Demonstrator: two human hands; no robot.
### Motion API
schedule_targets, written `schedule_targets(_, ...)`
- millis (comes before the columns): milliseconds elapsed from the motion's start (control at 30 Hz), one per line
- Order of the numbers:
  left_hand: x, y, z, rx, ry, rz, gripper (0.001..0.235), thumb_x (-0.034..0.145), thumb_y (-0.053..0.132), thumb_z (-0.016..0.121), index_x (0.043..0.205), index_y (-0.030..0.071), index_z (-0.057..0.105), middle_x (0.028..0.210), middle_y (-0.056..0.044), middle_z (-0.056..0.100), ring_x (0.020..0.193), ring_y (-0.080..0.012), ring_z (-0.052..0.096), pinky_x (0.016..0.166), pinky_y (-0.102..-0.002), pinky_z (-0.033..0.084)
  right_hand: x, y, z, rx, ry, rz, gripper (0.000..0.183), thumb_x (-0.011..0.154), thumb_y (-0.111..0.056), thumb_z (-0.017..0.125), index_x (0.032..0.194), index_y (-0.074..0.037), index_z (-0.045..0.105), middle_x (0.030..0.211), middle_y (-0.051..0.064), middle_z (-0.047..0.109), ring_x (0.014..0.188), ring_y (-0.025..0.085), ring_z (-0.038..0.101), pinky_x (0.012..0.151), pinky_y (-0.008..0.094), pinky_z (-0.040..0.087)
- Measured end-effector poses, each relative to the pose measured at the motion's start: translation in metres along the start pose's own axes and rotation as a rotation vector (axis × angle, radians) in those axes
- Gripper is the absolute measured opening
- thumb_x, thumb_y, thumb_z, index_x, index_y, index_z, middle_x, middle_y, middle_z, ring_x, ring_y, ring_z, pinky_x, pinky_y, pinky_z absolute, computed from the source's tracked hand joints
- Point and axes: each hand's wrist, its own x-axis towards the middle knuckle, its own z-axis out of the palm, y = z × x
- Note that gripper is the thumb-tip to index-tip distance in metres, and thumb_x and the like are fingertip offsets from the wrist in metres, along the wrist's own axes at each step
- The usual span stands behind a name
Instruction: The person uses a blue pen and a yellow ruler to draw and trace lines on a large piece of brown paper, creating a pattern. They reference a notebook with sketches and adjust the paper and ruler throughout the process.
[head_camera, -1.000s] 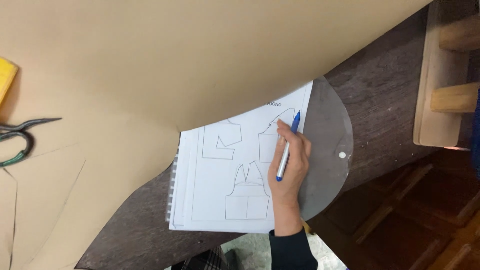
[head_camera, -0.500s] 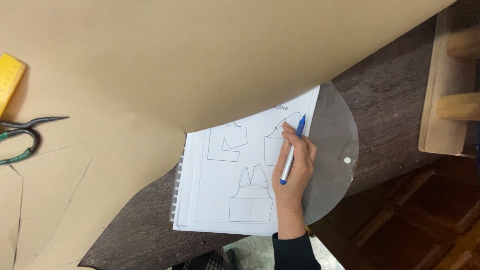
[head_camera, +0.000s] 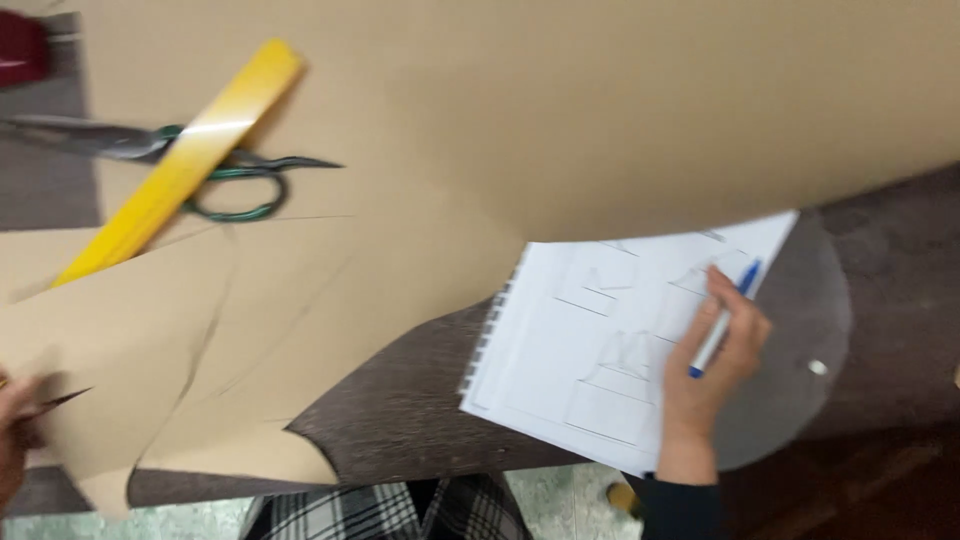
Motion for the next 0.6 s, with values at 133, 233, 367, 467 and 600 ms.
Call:
schedule_targets(133, -0.064, 0.104, 0.044, -0.171, -0.027, 0.005, 0.034, 0.091, 0.01, 0.061, 0.125, 0.011, 0.052, 0.118, -0.008, 0.063, 0.099, -0.0124, 0.059, 0.08, -0.022, 0.045, -0.003, -0.004, 0.001, -0.068, -0.034, -0.033, 0.024, 0.111, -0.004, 0.044, 0.118, 0.012, 0.06, 0.12, 0.023, 0.065, 0.108, 0.037, 0.052, 0.092, 0.044, 0.042)
schedule_targets(233, -0.067, 0.108, 0.045, -0.234, -0.028, -0.024, 0.038, 0.086, 0.006, 0.065, 0.121, 0.017, 0.052, 0.114, -0.005, 0.064, 0.102, -0.0096, 0.06, 0.087, -0.023, 0.049, -0.008, -0.004, 0.002, -0.099, -0.065, 0.022, 0.027, 0.112, -0.008, 0.042, 0.121, 0.009, 0.06, 0.123, 0.02, 0.065, 0.112, 0.035, 0.049, 0.084, 0.044, 0.044)
schedule_targets(367, -0.067, 0.106, 0.046, -0.254, -0.067, 0.026, 0.043, 0.086, 0.002, 0.062, 0.126, 0.011, 0.052, 0.118, -0.007, 0.062, 0.106, -0.0112, 0.059, 0.089, -0.023, 0.049, -0.008, -0.011, 0.004, -0.112, -0.046, 0.009, 0.025, 0.11, -0.005, 0.044, 0.119, 0.01, 0.061, 0.121, 0.021, 0.065, 0.11, 0.035, 0.051, 0.08, 0.044, 0.045)
schedule_targets(467, -0.065, 0.105, 0.046, -0.264, -0.057, 0.029, 0.042, 0.083, 0.001, 0.064, 0.122, 0.012, 0.052, 0.116, -0.007, 0.063, 0.105, -0.0105, 0.059, 0.094, -0.021, 0.049, -0.009, -0.013, 0.004, -0.115, -0.047, -0.028, 0.023, 0.111, -0.005, 0.043, 0.12, 0.008, 0.059, 0.122, 0.018, 0.065, 0.11, 0.035, 0.051, 0.082, 0.043, 0.046)
schedule_targets(600, -0.069, 0.112, 0.049, -0.262, -0.084, 0.046, 0.044, 0.082, 0.001, 0.065, 0.123, 0.011, 0.052, 0.116, -0.007, 0.063, 0.105, -0.0104, 0.059, 0.092, -0.021, 0.048, -0.011, -0.008, 0.003, -0.103, -0.039, -0.066, 0.024, 0.111, -0.005, 0.044, 0.121, 0.01, 0.06, 0.12, 0.02, 0.065, 0.109, 0.036, 0.053, 0.081, 0.044, 0.046)
